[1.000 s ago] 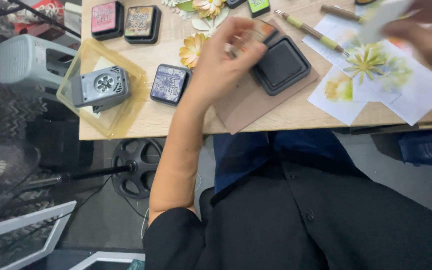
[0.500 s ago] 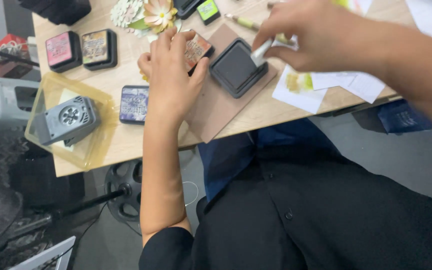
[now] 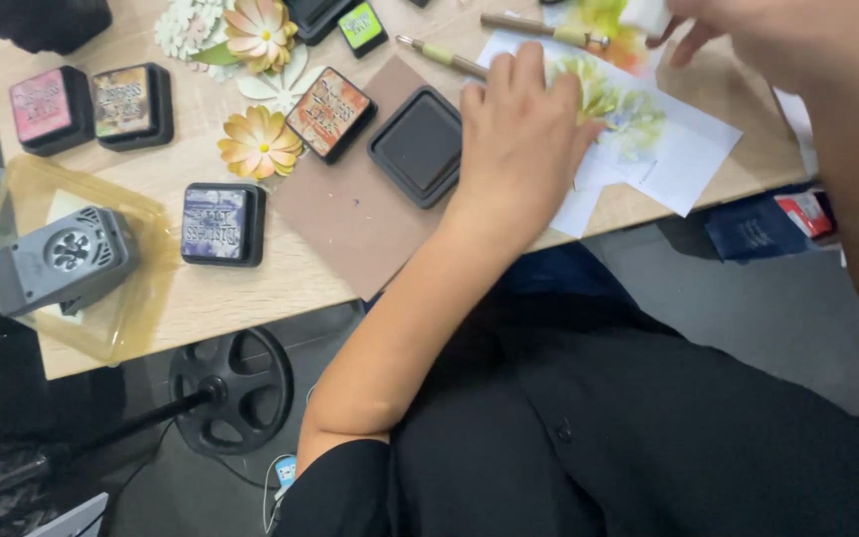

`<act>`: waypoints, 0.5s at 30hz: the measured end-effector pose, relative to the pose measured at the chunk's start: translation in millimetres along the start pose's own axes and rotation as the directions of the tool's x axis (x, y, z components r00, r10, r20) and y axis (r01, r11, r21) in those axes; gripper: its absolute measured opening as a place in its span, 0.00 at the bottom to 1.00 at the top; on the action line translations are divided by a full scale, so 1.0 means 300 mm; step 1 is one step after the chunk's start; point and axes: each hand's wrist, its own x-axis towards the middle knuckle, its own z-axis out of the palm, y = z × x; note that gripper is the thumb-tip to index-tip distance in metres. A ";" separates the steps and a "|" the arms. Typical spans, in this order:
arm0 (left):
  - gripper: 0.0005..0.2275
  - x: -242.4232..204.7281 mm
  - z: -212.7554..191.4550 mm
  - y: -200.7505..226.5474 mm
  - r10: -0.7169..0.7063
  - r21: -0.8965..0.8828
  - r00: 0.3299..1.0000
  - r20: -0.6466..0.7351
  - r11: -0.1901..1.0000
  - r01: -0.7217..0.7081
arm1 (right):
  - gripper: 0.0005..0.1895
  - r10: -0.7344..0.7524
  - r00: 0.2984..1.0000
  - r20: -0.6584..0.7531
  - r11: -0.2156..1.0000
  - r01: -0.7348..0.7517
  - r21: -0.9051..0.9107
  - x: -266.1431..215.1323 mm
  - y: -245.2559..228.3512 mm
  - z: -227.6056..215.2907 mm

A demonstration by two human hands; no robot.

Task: Coloring and shaping paper flower petals using ink pads and sponges to create realistic paper flowers.

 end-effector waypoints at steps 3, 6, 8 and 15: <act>0.14 -0.018 -0.035 0.022 0.033 -0.143 0.996 0.087 0.989 -0.020 | 0.10 0.114 0.985 -0.126 0.984 -0.130 -0.119 -0.002 -0.044 0.023; 0.13 -0.064 -0.043 0.036 0.052 -0.123 0.997 0.058 0.991 -0.044 | 0.21 -0.171 0.985 -0.009 0.975 0.168 -0.144 0.001 -0.071 0.055; 0.14 -0.077 -0.043 0.030 0.056 -0.048 0.998 0.040 0.997 -0.054 | 0.15 -0.170 0.985 0.025 0.883 0.163 -0.440 0.012 -0.089 0.081; 0.21 -0.078 -0.066 0.042 0.105 0.085 0.994 0.022 0.991 -0.107 | 0.16 -0.453 0.886 0.095 0.628 0.393 -0.672 0.023 -0.038 0.105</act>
